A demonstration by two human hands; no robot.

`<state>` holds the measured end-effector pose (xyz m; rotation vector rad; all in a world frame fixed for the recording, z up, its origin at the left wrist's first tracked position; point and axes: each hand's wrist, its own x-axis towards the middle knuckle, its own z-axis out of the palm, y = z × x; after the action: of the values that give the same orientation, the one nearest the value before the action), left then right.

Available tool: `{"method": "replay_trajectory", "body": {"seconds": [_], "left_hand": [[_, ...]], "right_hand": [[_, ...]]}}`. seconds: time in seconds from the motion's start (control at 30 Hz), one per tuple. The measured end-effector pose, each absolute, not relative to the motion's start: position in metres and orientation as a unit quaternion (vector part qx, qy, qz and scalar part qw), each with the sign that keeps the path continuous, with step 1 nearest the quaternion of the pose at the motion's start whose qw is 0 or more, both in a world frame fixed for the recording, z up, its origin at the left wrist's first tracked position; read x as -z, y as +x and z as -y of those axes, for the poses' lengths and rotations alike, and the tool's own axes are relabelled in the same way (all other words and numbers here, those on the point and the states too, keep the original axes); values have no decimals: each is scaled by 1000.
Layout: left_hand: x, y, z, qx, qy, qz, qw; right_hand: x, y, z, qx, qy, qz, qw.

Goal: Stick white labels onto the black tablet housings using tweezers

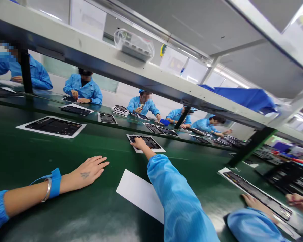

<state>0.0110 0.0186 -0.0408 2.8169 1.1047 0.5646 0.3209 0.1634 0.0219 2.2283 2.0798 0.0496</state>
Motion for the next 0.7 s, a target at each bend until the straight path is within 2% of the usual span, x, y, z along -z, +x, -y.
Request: {"method": "replay_trajectory", "body": {"seconds": [0.2,0.27,0.43,0.57,0.6,0.7], "left_hand": [[38,5,-21,-178,914,-364,29],[28,5,-27,-192,913,-359,-18],[-22,19,-38,-184,898,-343,-204],[-61,18,-6,-137,914,-325,-203],[-67,15,9,-131,920,-312,-198],[-69,-2,64,-133,939,-263,-179]], "right_hand": [[-38,292,-150,9,710,-704,10],[-50,277,-138,19,684,-729,-11],[-79,239,-78,63,568,-817,-76],[-95,230,-5,126,482,-858,-126],[-99,234,14,151,463,-859,-159],[-107,256,68,250,432,-788,-360]]}}
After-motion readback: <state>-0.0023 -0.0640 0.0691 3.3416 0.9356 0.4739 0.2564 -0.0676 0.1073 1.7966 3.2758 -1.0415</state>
